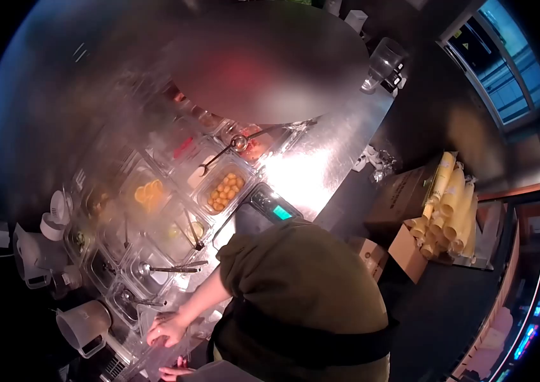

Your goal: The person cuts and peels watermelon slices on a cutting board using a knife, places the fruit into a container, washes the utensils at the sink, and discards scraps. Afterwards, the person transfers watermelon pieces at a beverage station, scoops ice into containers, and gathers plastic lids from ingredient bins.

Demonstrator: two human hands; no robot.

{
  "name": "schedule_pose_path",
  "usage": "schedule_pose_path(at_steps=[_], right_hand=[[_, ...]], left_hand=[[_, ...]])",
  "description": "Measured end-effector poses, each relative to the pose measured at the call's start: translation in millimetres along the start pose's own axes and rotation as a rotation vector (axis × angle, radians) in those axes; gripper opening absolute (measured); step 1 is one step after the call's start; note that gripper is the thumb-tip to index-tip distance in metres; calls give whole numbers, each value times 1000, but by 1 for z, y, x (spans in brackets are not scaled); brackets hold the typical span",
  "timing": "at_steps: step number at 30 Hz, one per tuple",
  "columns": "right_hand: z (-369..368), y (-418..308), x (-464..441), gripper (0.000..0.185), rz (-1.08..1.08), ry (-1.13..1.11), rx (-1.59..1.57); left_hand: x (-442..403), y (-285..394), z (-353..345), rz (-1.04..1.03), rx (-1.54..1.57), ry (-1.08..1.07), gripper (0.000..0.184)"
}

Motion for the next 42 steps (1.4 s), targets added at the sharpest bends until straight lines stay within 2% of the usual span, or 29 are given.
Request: schedule_pose_path(at_steps=[2, 5, 6, 9, 13, 14, 15, 16, 17, 18, 19, 21, 22, 25, 26, 27, 31, 33, 34, 37, 38, 40, 42], right_hand=[[4, 10, 4, 35, 9, -29, 23], [5, 2, 6, 43, -74, -274, 121], [9, 0, 7, 46, -57, -221, 146], [14, 6, 14, 44, -150, -329, 207], [24, -24, 2, 43, 214, -145, 339], [7, -8, 4, 44, 96, -337, 136], [16, -23, 1, 44, 204, -256, 268], [13, -14, 5, 48, 107, -188, 156], [19, -34, -13, 52, 270, -220, 268], [16, -38, -23, 55, 202, -229, 243], [12, -39, -27, 58, 126, -236, 251], [-5, -46, -25, 65, 38, -316, 173], [-16, -24, -6, 68, -89, -498, 238], [-23, -22, 12, 70, -14, -592, 376], [-26, -14, 20, 78, -63, -649, 363], [-26, -12, 23, 79, -49, -673, 373], [-19, -11, 29, 86, 29, -790, 450], [-17, -9, 34, 88, 41, -854, 481], [-19, -8, 36, 89, 52, -835, 486], [-34, -11, 39, 90, 66, -805, 442], [-38, -15, 37, 90, 63, -814, 393], [-38, -25, 23, 87, 53, -843, 283], [-30, -5, 11, 82, -100, -798, 162]], left_hand=[[2, -1, -8, -1, 48, 7, 41], [3, 1, -18, -12, 105, -1, 45], [4, 2, -21, -16, 124, -2, 46], [3, 2, -24, -20, 183, -7, 49], [0, -6, -11, 4, 331, 12, 54], [17, -16, 34, 11, 329, 137, 55], [22, -23, 43, 10, 396, 166, 56], [25, -33, 49, 4, 477, 183, 58], [26, -46, 46, -7, 600, 164, 59], [32, -53, 46, -14, 692, 151, 60], [41, -26, 41, 15, 786, 193, 62], [54, 15, 46, 109, 632, 317, 72], [48, -3, 44, 114, 708, 284, 70], [48, -17, 42, 148, 964, 184, 67], [53, -20, 39, 187, 1052, 180, 67], [56, -17, 34, 225, 1140, 175, 68], [64, 12, 36, 363, 1066, 220, 68], [72, 12, 50, 455, 952, 185, 66], [80, 16, 48, 517, 993, 129, 66], [90, 25, 40, 606, 676, 63, 72], [82, 20, 42, 563, 687, 76, 81], [70, 31, 45, 558, 621, 66, 84], [61, 33, 51, 552, 544, 92, 84]])
Point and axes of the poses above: each hand's wrist, its own x-axis away from the middle knuckle, its own z-axis out of the back of the hand, y = z × x, the point moved 8 cm from there along -x, towards the middle knuckle
